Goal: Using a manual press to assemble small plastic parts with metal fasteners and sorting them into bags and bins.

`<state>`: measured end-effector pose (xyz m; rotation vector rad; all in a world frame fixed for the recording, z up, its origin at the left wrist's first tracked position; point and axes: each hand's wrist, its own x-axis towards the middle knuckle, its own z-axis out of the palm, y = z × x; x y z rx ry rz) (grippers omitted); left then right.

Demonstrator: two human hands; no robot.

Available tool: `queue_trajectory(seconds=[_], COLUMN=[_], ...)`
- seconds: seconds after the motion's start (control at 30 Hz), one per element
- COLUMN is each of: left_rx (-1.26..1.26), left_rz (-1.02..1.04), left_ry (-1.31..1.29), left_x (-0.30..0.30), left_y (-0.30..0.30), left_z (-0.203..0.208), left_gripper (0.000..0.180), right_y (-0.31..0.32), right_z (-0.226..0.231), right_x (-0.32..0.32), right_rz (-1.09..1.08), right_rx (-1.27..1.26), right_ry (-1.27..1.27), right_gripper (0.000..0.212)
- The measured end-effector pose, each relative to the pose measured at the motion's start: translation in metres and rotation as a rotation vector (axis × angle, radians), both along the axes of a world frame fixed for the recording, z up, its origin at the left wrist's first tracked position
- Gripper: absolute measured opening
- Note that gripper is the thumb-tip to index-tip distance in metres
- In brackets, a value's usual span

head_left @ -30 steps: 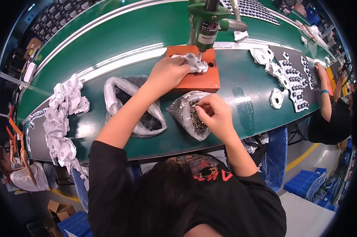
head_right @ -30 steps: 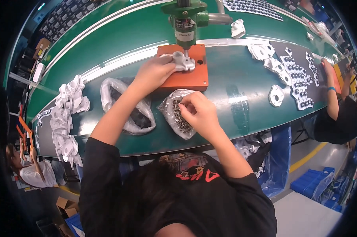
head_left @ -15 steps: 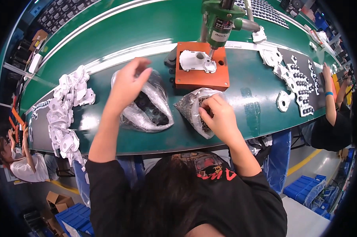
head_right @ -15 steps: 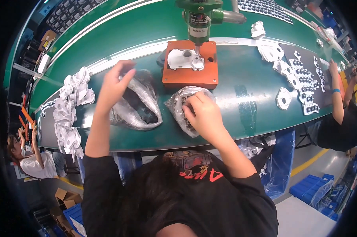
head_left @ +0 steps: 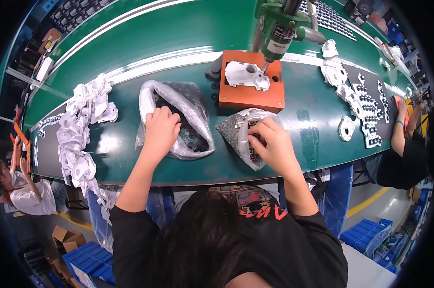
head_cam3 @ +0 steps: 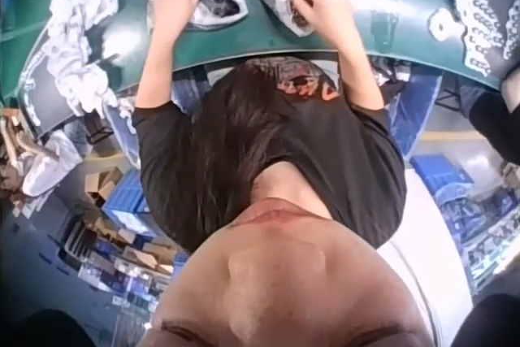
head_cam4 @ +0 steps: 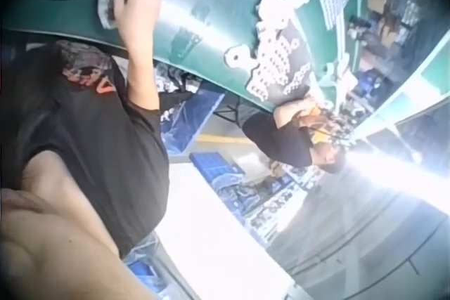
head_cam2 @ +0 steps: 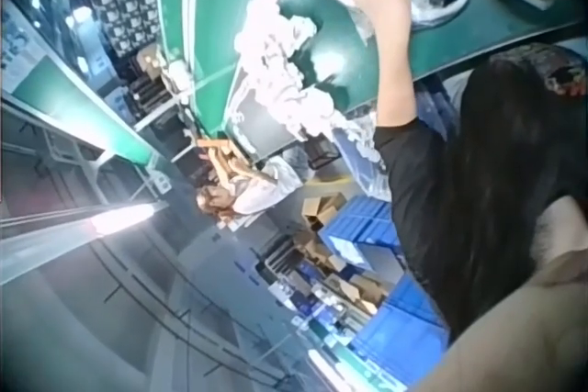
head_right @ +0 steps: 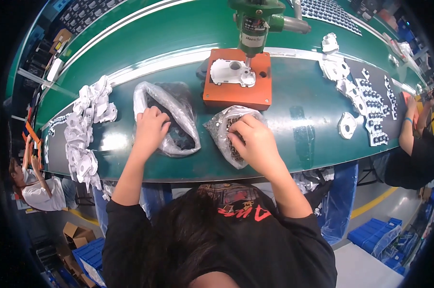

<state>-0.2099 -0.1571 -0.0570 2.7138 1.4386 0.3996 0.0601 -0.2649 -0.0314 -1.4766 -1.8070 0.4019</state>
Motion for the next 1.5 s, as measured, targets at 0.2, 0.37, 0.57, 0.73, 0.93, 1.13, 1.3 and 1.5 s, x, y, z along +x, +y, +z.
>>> queue_trajectory(seconds=[0.2, 0.37, 0.57, 0.73, 0.93, 1.13, 1.3, 1.5], left_rx=[-0.209, -0.990, -1.119, -1.121, -0.980, -0.803, -0.889, -1.039], left_rz=[-0.025, -0.062, -0.177, -0.213, -0.139, -0.174, -0.387, -0.493], left_ry=[-0.509, -1.138, -1.151, -1.308, -1.047, -0.590, -0.372, -0.219], left_x=[-0.002, 0.012, 0.059, 0.107, 0.145, 0.183, 0.207, 0.216], left_y=[0.008, 0.018, 0.042, 0.056, 0.089, 0.128, 0.135, 0.163], left_z=[0.023, 0.037, 0.048, 0.060, 0.072, 0.074, 0.075, 0.059], left_gripper=[0.007, 0.006, 0.012, 0.017, 0.014, 0.019, 0.010, 0.011], right_y=[0.000, 0.000, -0.003, -0.003, -0.004, -0.005, -0.005, -0.003], right_z=[-0.007, -0.010, -0.012, -0.017, -0.012, -0.007, -0.010, -0.015], right_x=[-0.003, -0.003, 0.000, 0.006, 0.017, 0.022, 0.033, 0.036], right_rz=[-0.084, -0.142, -0.183, -0.145, -0.043, 0.028, 0.118, 0.191], right_rx=[0.073, 0.049, -0.026, -0.080, -0.177, -0.052, -0.067, -0.011], right_ry=[0.050, 0.204, 0.516, 0.616, 0.830, 0.637, 0.628, 0.567], right_gripper=[0.010, 0.007, 0.009, 0.009, 0.005, 0.008, 0.012, 0.015])
